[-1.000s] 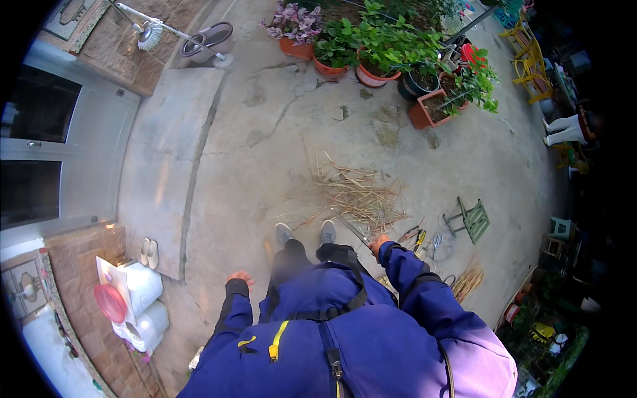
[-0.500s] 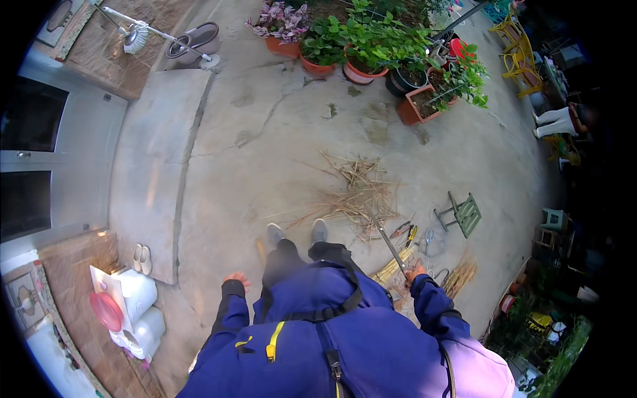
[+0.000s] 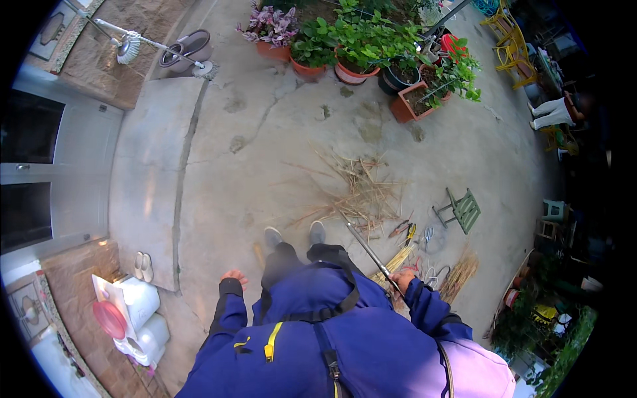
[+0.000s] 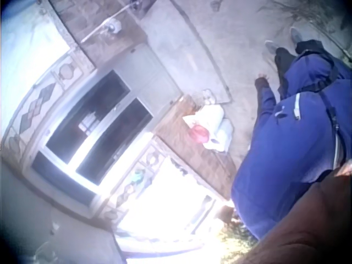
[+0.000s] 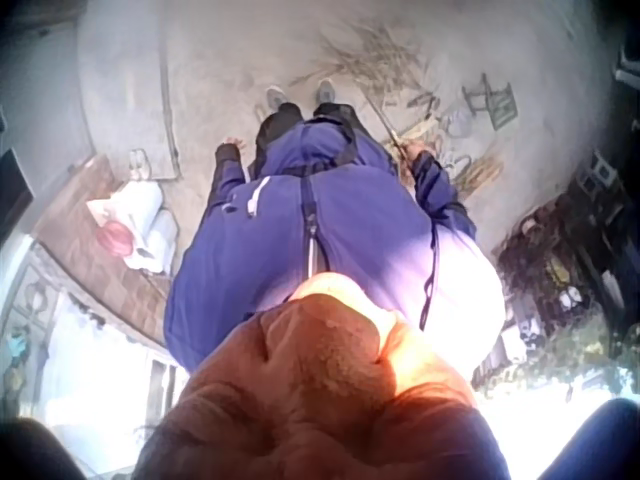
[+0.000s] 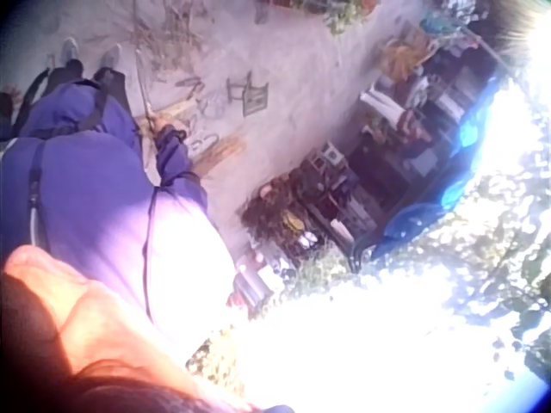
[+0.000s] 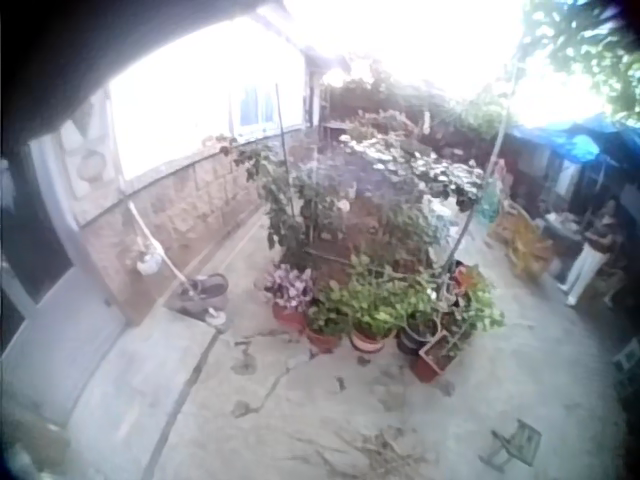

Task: The person gathers dry straw and metal rods in a courtyard, then sits on the ground to assemble a traditional straw broom. They insert the metal rod into the straw bundle and secure it, creating a finished broom.

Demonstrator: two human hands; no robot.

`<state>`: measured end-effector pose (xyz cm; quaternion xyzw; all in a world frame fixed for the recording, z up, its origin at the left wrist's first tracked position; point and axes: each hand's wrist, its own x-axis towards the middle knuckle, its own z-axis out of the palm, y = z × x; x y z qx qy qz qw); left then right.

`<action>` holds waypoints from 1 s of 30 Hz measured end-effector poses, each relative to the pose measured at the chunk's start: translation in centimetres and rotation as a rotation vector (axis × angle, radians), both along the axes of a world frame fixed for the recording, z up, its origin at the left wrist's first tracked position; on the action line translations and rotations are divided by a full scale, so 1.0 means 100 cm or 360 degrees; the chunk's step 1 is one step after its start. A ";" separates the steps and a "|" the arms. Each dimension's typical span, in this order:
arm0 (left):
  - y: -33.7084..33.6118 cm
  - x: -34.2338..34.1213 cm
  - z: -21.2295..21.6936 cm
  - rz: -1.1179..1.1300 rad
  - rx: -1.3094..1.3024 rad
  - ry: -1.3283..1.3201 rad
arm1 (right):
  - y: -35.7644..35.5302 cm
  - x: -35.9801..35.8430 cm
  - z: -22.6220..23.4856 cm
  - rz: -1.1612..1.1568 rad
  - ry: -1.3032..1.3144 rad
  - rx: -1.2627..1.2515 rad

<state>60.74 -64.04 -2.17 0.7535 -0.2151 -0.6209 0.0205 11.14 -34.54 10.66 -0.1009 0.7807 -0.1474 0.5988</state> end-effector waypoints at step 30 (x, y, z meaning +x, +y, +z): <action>-0.180 0.063 -0.076 0.0475 0.0334 -0.0127 | -0.368 0.038 0.046 -0.0277 0.0031 -0.0099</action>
